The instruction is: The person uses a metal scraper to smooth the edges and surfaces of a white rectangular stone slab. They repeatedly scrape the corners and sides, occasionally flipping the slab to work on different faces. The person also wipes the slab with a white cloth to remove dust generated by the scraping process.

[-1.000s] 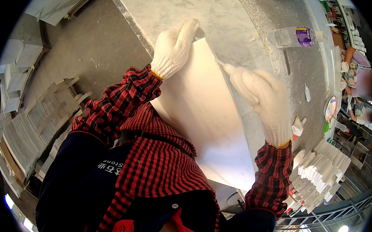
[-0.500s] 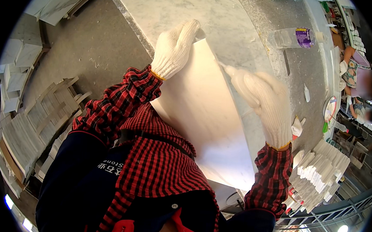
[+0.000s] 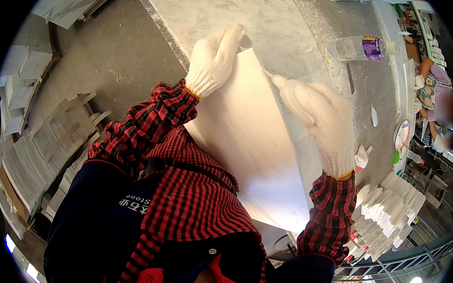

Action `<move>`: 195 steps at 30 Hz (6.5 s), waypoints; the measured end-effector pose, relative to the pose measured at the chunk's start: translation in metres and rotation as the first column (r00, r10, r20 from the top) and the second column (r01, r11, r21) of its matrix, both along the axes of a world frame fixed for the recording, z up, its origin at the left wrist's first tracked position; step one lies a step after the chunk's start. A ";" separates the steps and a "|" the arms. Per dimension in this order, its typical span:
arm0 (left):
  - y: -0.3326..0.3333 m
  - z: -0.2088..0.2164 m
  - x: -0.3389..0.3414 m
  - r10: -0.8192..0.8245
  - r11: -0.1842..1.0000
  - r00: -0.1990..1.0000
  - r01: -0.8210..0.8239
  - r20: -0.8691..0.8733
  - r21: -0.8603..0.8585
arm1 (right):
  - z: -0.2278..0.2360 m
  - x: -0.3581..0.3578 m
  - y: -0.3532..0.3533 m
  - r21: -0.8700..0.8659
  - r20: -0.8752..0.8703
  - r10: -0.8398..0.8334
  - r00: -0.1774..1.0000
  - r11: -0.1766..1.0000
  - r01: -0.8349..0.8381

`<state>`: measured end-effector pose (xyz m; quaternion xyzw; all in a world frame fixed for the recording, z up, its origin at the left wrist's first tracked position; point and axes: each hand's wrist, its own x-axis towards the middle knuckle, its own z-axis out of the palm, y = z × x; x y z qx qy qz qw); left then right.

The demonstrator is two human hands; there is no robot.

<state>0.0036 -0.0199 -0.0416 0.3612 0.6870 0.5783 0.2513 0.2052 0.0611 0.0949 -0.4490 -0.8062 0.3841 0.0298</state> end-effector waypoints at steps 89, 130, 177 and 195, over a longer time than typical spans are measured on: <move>0.026 -0.041 -0.026 -0.022 0.998 0.988 0.030 0.150 -0.056 | -0.142 0.466 -0.236 0.077 -0.171 -0.978 -0.121 -0.135 0.988; 0.019 -0.013 -0.003 0.005 0.999 0.995 -0.001 0.103 -0.036 | -0.038 0.071 -0.056 -0.389 -0.480 -0.603 0.637 0.797 0.462; 0.020 -0.013 -0.001 0.000 1.000 0.981 0.000 0.192 0.000 | -0.059 0.026 -0.064 -0.099 -0.472 -0.499 0.727 0.849 0.518; 0.018 -0.009 0.000 0.038 0.999 0.992 -0.034 0.120 -0.040 | -0.055 0.022 -0.073 -0.021 -0.535 -0.482 0.694 0.829 0.559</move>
